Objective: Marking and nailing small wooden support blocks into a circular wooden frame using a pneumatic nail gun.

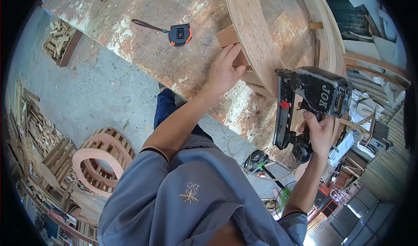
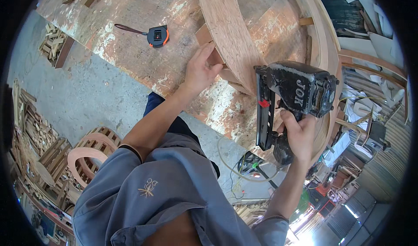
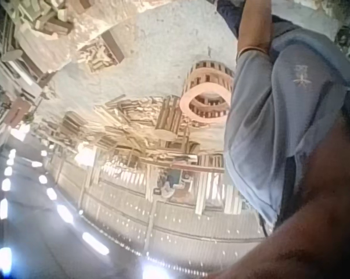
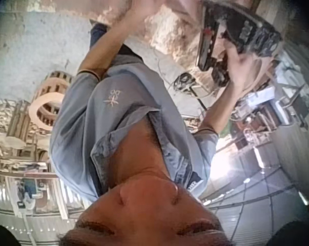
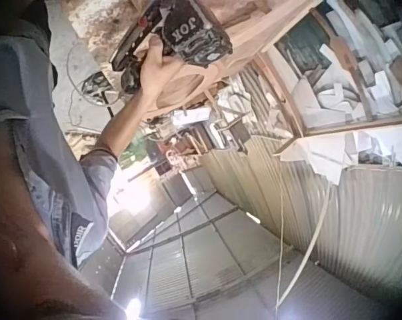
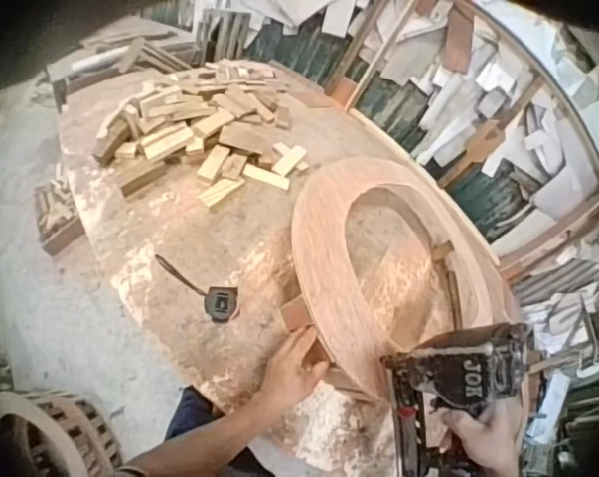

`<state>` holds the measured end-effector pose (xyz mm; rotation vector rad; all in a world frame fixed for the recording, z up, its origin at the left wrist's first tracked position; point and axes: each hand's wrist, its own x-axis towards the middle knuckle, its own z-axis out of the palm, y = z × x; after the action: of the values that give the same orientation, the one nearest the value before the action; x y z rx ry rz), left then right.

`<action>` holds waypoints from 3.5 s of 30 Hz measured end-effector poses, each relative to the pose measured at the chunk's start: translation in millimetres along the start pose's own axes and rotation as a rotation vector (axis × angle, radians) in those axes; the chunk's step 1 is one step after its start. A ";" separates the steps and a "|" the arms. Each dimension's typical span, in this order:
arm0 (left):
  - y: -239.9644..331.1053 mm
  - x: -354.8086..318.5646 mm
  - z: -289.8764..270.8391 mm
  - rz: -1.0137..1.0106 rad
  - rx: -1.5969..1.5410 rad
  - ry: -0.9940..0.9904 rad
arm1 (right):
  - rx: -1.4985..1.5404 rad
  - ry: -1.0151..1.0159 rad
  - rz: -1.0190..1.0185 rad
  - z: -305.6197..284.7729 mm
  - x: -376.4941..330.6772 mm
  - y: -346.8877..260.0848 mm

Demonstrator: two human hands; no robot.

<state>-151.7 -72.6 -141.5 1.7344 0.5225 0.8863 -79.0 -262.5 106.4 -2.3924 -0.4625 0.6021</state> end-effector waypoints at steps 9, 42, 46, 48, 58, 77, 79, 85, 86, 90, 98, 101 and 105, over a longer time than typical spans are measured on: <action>2.9 1.6 -4.6 0.037 -0.003 -0.027 | 0.103 -0.025 -0.014 9.6 1.0 -31.7; 0.5 2.2 -1.6 0.046 0.058 0.005 | 0.019 -0.134 0.048 21.2 13.6 -64.1; 2.5 4.3 -2.6 0.049 0.051 0.012 | 0.046 -0.144 0.061 18.6 16.8 -56.6; 2.5 4.1 -3.5 0.048 0.045 0.003 | -0.088 -0.158 0.112 15.8 18.1 -54.3; -3.2 1.4 0.1 0.062 0.028 0.055 | 0.004 -0.094 -0.012 22.7 20.7 -65.6; -18.1 6.5 -40.6 0.019 -0.119 0.042 | -0.194 -0.120 0.045 28.9 30.6 -87.0; -26.9 21.0 -36.7 -0.025 -0.208 0.117 | -0.264 -0.159 0.017 25.6 32.8 -75.7; 13.3 140.8 -40.1 -0.762 -0.777 0.124 | -0.077 -0.041 0.197 11.5 -12.2 -66.2; 5.5 155.7 -37.9 -0.866 -0.899 -0.032 | -0.007 -0.027 0.228 8.6 -22.9 -56.3; -26.4 165.2 -6.2 -0.725 -0.994 -0.084 | -0.033 0.077 -0.022 12.2 -52.9 -7.3; 40.4 72.6 -19.5 -0.668 -0.994 0.418 | -0.038 0.316 0.187 11.0 -153.0 92.7; 33.9 36.3 56.4 -0.752 -0.903 0.305 | 0.062 0.274 0.503 13.8 -161.7 86.2; 45.8 11.8 72.8 -0.755 -0.693 -0.441 | 0.167 0.452 0.305 31.1 -149.0 118.3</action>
<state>-91.4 -124.1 -106.1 0.9222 0.4450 0.0926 -198.9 -404.1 53.8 -2.3543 0.1439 0.1995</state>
